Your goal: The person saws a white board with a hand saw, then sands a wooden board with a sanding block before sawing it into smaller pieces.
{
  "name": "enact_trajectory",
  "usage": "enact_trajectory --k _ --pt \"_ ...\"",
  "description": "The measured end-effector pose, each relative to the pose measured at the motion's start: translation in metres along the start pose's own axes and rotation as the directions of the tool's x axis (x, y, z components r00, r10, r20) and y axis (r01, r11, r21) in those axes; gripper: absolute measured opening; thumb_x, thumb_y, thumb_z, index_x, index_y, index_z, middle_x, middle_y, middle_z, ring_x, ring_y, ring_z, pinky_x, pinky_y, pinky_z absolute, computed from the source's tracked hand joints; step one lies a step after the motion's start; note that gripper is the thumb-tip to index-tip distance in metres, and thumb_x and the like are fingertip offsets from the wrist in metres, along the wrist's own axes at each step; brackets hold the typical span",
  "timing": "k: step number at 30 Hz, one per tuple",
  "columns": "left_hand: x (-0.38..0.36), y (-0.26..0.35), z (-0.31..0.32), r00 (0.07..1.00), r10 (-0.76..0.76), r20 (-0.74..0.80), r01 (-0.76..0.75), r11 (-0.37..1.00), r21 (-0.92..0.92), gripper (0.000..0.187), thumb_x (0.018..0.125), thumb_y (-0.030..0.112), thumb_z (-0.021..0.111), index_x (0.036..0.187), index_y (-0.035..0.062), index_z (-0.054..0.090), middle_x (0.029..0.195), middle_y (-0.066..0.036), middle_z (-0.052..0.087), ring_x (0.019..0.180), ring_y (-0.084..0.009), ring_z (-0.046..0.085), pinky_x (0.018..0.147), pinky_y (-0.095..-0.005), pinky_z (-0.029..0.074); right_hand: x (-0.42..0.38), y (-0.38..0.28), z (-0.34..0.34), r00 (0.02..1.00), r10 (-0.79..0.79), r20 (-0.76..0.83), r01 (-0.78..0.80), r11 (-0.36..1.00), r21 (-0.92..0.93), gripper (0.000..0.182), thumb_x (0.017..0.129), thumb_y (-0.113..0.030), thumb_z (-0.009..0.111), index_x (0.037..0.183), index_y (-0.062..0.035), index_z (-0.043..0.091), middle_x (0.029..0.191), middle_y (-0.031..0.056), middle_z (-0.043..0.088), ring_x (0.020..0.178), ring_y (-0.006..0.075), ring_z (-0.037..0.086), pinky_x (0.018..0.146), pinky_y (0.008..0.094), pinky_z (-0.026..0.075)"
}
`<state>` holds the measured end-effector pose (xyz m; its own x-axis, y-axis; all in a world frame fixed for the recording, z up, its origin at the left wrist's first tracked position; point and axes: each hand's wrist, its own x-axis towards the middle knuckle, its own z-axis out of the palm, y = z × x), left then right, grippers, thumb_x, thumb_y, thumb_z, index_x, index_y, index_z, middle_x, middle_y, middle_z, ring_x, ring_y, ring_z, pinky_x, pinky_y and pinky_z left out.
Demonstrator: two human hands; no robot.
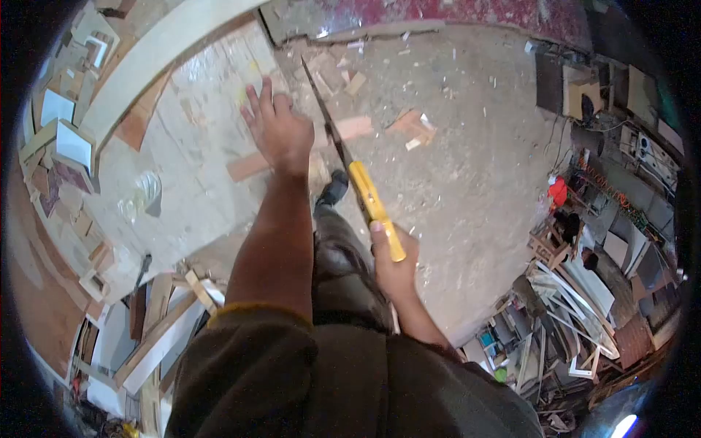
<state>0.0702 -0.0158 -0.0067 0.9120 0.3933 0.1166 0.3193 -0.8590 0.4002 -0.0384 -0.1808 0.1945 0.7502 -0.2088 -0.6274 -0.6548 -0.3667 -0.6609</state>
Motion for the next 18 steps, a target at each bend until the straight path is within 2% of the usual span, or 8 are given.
enact_trajectory --k 1,3,5,7,8,13,15,18 --pt "-0.007 0.0 -0.002 1.0 0.012 0.014 -0.012 1.0 -0.003 0.013 0.082 0.003 0.058 0.091 0.0107 0.061 0.151 -0.012 0.05 0.15 -0.0395 0.032 0.122 -0.0627 0.019 -0.012 0.003 -0.006 1.0 0.026 0.006 -0.026 1.0 0.003 0.035 0.101 -0.024 0.064 0.077 0.0009 0.06 0.058 0.0033 0.049 0.056 0.0083 0.046 0.052 0.0309 0.04" --pt "0.002 0.002 0.0 0.999 0.037 -0.01 -0.037 0.999 0.0 0.013 0.082 0.003 0.058 0.092 0.0112 0.061 0.152 -0.012 0.049 0.151 -0.0389 0.031 0.123 -0.0618 0.018 -0.014 -0.003 -0.011 0.997 -0.073 0.04 0.072 0.997 0.013 0.039 0.102 -0.027 0.063 0.077 0.0019 0.059 0.058 0.0018 0.05 0.056 0.0079 0.047 0.052 0.0302 0.04" --pt "0.003 0.005 -0.001 0.999 0.0 0.043 -0.002 0.999 0.045 0.013 0.082 0.003 0.058 0.091 0.011 0.061 0.153 -0.012 0.048 0.151 -0.0387 0.03 0.123 -0.0603 0.018 -0.001 -0.003 -0.005 0.999 -0.039 0.032 0.036 0.997 0.072 0.041 0.103 -0.029 0.064 0.077 0.0022 0.06 0.058 0.0018 0.051 0.056 0.0085 0.049 0.052 0.03 0.041" --pt "-0.001 0.004 -0.004 0.999 -0.002 0.051 0.0 0.999 0.038 0.013 0.081 0.003 0.057 0.091 0.0107 0.061 0.152 -0.012 0.048 0.152 -0.0386 0.029 0.124 -0.0602 0.018 0.01 -0.007 0.006 0.993 0.099 0.071 -0.11 0.976 0.187 0.041 0.103 -0.03 0.063 0.077 0.0017 0.061 0.059 0.0023 0.053 0.056 0.0094 0.051 0.053 0.0298 0.042" --pt "0.002 0.007 -0.002 0.999 -0.002 0.036 0.001 1.0 0.024 0.013 0.081 0.003 0.057 0.091 0.0104 0.061 0.152 -0.012 0.048 0.152 -0.0384 0.029 0.124 -0.06 0.018 0.013 -0.005 0.01 0.999 0.038 0.033 -0.041 0.993 0.112 0.046 0.101 -0.038 0.065 0.073 -0.0027 0.054 0.065 -0.0035 0.047 0.063 0.0069 0.04 0.054 0.0279 0.033" --pt "0.007 0.006 0.001 0.999 0.035 0.008 -0.035 0.999 0.033 0.013 0.08 0.003 0.057 0.09 0.0097 0.06 0.151 -0.012 0.049 0.151 -0.04 0.029 0.123 -0.0619 0.019 0.007 0.002 0.002 0.998 0.04 0.058 -0.048 0.987 0.155 0.044 0.101 -0.036 0.064 0.074 -0.0018 0.056 0.065 -0.0042 0.047 0.062 0.0068 0.04 0.054 0.0275 0.032" --pt "0.004 0.005 -0.001 0.999 0.038 0.013 -0.038 0.999 0.029 0.013 0.08 0.003 0.057 0.09 0.0097 0.06 0.151 -0.013 0.049 0.151 -0.0407 0.03 0.123 -0.0626 0.019 0.007 0.002 0.003 0.999 -0.021 0.026 0.019 0.998 0.065 0.042 0.101 -0.027 0.065 0.071 0.0013 0.058 0.055 0.0059 0.052 0.052 0.0124 0.05 0.052 0.0334 0.041" --pt "0.004 0.008 -0.005 1.0 0.024 -0.001 -0.024 0.999 0.027 0.011 0.081 0.005 0.057 0.089 0.0101 0.06 0.149 -0.013 0.05 0.15 -0.042 0.03 0.122 -0.0631 0.02 0.008 -0.003 0.003 0.994 -0.106 -0.023 0.107 0.994 0.015 0.039 0.099 -0.024 0.067 0.071 0.0009 0.059 0.055 0.008 0.051 0.051 0.0131 0.05 0.051 0.0339 0.04"
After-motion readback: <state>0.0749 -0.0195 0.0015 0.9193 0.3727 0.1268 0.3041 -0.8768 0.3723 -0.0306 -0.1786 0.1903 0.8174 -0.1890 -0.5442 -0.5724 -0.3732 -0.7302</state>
